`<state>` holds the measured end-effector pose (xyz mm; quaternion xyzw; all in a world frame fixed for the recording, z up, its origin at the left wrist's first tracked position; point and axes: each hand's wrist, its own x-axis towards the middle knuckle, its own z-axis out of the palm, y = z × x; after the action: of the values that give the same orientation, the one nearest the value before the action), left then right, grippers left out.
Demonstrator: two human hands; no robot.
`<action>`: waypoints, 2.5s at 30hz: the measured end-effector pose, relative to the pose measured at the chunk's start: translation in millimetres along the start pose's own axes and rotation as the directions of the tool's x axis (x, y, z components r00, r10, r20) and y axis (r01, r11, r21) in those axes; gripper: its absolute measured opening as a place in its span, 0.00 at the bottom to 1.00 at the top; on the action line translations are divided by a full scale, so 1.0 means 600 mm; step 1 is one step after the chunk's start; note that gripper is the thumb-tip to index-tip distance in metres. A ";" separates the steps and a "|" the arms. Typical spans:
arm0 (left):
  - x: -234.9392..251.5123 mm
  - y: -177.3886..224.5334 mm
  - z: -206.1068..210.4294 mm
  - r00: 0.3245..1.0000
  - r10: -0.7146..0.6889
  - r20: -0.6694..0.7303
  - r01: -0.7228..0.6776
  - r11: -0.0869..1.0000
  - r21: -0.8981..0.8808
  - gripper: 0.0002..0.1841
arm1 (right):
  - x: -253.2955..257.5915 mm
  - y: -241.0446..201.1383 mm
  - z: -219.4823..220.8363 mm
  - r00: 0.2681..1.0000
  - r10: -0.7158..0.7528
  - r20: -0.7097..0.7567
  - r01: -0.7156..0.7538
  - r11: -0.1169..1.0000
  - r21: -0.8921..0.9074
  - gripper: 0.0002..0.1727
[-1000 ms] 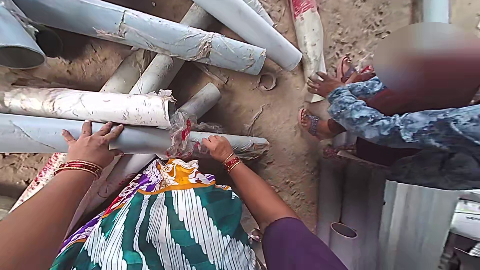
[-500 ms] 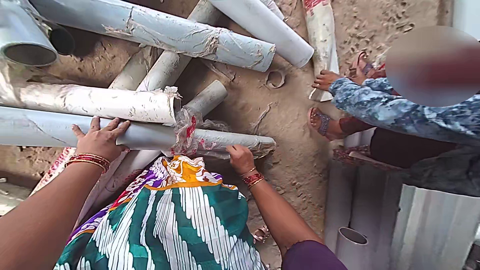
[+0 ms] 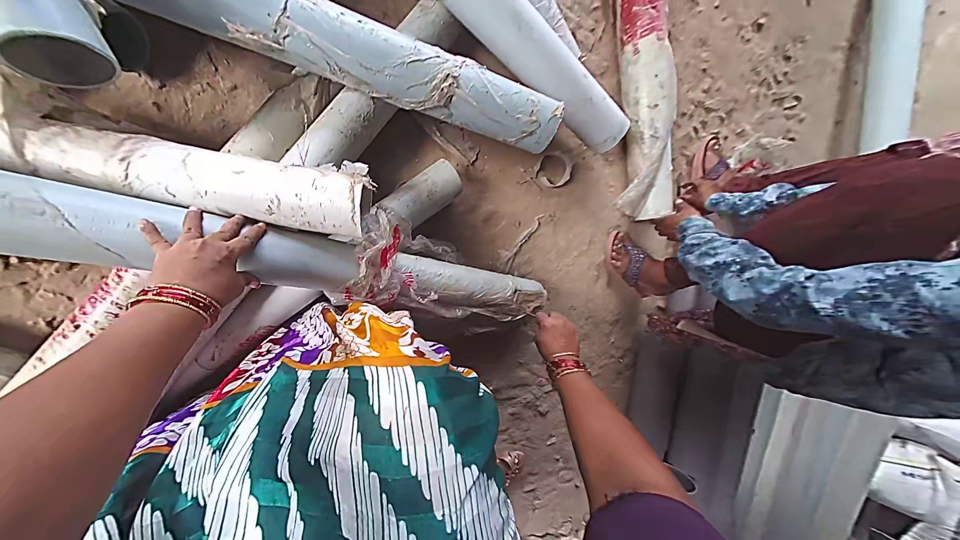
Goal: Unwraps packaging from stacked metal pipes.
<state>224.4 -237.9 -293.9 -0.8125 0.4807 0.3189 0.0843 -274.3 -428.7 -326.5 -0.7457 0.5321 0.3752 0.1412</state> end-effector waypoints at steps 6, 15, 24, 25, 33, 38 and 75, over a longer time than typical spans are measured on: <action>0.000 0.002 0.000 1.000 -0.011 0.009 0.011 1.000 0.003 0.42 | -0.014 -0.248 0.004 0.541 -0.571 -0.618 0.721 0.693 -0.010 0.12; 0.003 -0.003 0.003 1.000 0.005 0.016 -0.005 1.000 0.000 0.42 | 0.035 -0.178 0.037 0.558 -0.683 -0.471 0.692 0.697 -0.190 0.07; 0.003 0.004 -0.004 0.999 -0.018 0.034 0.018 1.000 0.006 0.42 | -0.023 -0.020 -0.009 0.963 -0.266 -0.041 0.261 0.960 -0.101 0.14; 0.002 0.006 -0.002 0.999 -0.018 0.042 0.018 1.000 0.005 0.42 | -0.027 -0.053 0.005 0.880 -0.421 -0.222 0.418 0.906 -0.060 0.11; 0.002 0.000 0.005 1.000 -0.018 0.018 0.018 1.000 0.000 0.43 | 0.025 -0.297 0.031 0.456 -0.670 -0.586 0.762 0.634 -0.131 0.07; -0.001 0.007 -0.002 0.999 -0.021 0.031 0.021 1.000 -0.009 0.42 | 0.017 -0.129 0.024 0.880 -0.474 0.018 0.469 0.864 -0.184 0.12; 0.006 0.002 -0.003 0.989 -0.013 0.147 0.008 0.999 0.037 0.44 | -0.041 -0.409 -0.056 0.619 -0.756 -0.213 0.785 0.586 0.200 0.12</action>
<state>225.5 -241.6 -294.5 -0.7877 0.4745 0.3686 0.1360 -43.8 -335.7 -332.6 -0.8938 0.2088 0.1599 0.3631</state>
